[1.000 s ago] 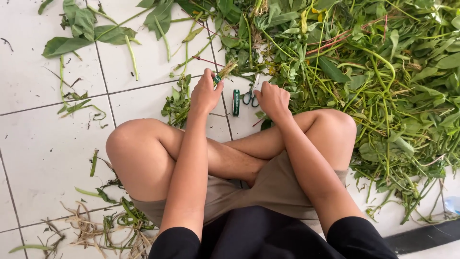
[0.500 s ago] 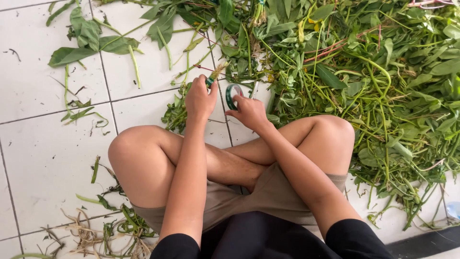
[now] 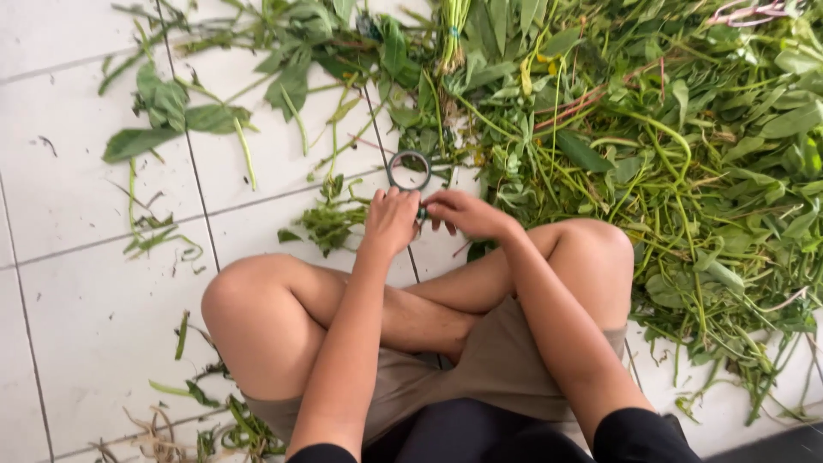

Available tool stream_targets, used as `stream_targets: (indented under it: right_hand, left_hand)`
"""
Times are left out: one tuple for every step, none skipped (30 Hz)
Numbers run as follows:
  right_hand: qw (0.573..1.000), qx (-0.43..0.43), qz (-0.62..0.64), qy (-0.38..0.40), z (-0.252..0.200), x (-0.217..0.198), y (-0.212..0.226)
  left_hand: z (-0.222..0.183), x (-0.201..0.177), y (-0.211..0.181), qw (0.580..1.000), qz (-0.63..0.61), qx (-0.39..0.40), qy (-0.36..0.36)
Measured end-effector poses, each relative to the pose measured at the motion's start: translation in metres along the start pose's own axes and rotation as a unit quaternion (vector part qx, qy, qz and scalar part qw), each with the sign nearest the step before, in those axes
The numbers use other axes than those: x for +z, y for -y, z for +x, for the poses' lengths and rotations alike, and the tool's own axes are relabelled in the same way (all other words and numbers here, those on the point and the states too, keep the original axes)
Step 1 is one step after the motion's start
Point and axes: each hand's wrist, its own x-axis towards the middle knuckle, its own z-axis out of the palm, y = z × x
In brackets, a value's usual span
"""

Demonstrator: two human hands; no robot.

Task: Sorting leafy green stems from a large pile on the floor and bundling them into small groups using a tying tool and scissors.

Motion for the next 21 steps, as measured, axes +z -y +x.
stream_targets:
  right_hand:
    - [1.0,-0.007,-0.003,-0.005,0.0,0.002,-0.007]
    - [1.0,0.01,0.011,0.004,0.003,0.003,-0.013]
    - [0.999,0.028,0.026,0.013,0.006,0.004,-0.018]
    - [1.0,0.016,0.019,0.008,0.005,0.006,-0.014]
    - [0.997,0.014,0.079,0.004,0.004,0.008,-0.01]
    - [0.99,0.012,0.138,0.003,0.004,0.009,-0.007]
    - [0.991,0.001,0.131,0.0,0.006,0.007,-0.006]
    - [0.986,0.001,0.168,-0.02,0.006,0.006,-0.006]
    - [0.978,0.001,0.206,-0.04,0.008,0.005,-0.007]
    - [0.978,-0.007,0.202,-0.041,0.007,0.007,-0.003]
    - [0.967,-0.023,0.243,-0.069,0.007,0.009,0.001]
    - [0.953,-0.038,0.284,-0.097,0.005,0.013,0.003]
    - [0.953,-0.044,0.283,-0.098,0.007,0.013,0.007]
    - [0.94,-0.064,0.312,-0.119,0.006,0.014,0.009]
    - [0.926,-0.084,0.341,-0.14,0.006,0.015,0.011]
    - [0.926,-0.089,0.34,-0.142,0.006,0.014,0.018]
    - [0.915,-0.108,0.354,-0.163,0.007,0.013,0.025]
    - [0.903,-0.121,0.37,-0.184,0.003,0.016,0.029]
    - [0.903,-0.119,0.37,-0.186,0.004,0.017,0.031]
    - [0.896,-0.131,0.375,-0.198,0.006,0.017,0.033]
    - [0.889,-0.144,0.381,-0.209,0.009,0.017,0.036]
  left_hand:
    - [-0.003,-0.003,-0.002,1.0,0.006,0.003,-0.006]
    - [-0.006,-0.007,-0.003,1.0,0.01,0.001,-0.011]
    - [-0.008,-0.011,-0.003,1.0,0.014,-0.001,-0.015]
    - [-0.01,-0.02,-0.005,0.999,0.022,0.001,-0.027]
    - [-0.012,-0.028,-0.006,0.999,0.006,0.005,-0.045]
    - [-0.013,-0.036,-0.009,0.998,-0.011,0.008,-0.063]
    - [-0.011,-0.043,-0.011,0.997,-0.004,0.01,-0.075]
    - [-0.012,-0.048,-0.014,0.993,-0.01,0.016,-0.12]
    - [-0.012,-0.052,-0.016,0.986,-0.015,0.022,-0.165]
    - [-0.012,-0.061,-0.021,0.985,-0.009,0.024,-0.172]
    - [-0.011,-0.068,-0.025,0.97,-0.015,0.027,-0.239]
    - [-0.013,-0.074,-0.031,0.952,-0.022,0.031,-0.303]
    - [-0.01,-0.078,-0.032,0.951,-0.018,0.033,-0.308]
    - [-0.008,-0.08,-0.035,0.931,-0.05,0.009,-0.362]
    - [-0.005,-0.081,-0.037,0.907,-0.081,-0.016,-0.414]
    - [-0.001,-0.081,-0.042,0.905,-0.08,-0.012,-0.417]
    - [0.003,-0.082,-0.046,0.871,-0.175,-0.045,-0.458]
    - [0.002,-0.078,-0.052,0.826,-0.271,-0.081,-0.488]
    - [0.009,-0.069,-0.053,0.826,-0.273,-0.081,-0.486]
    - [0.018,-0.06,-0.053,0.791,-0.364,-0.084,-0.485]
    - [0.026,-0.052,-0.052,0.748,-0.451,-0.088,-0.479]
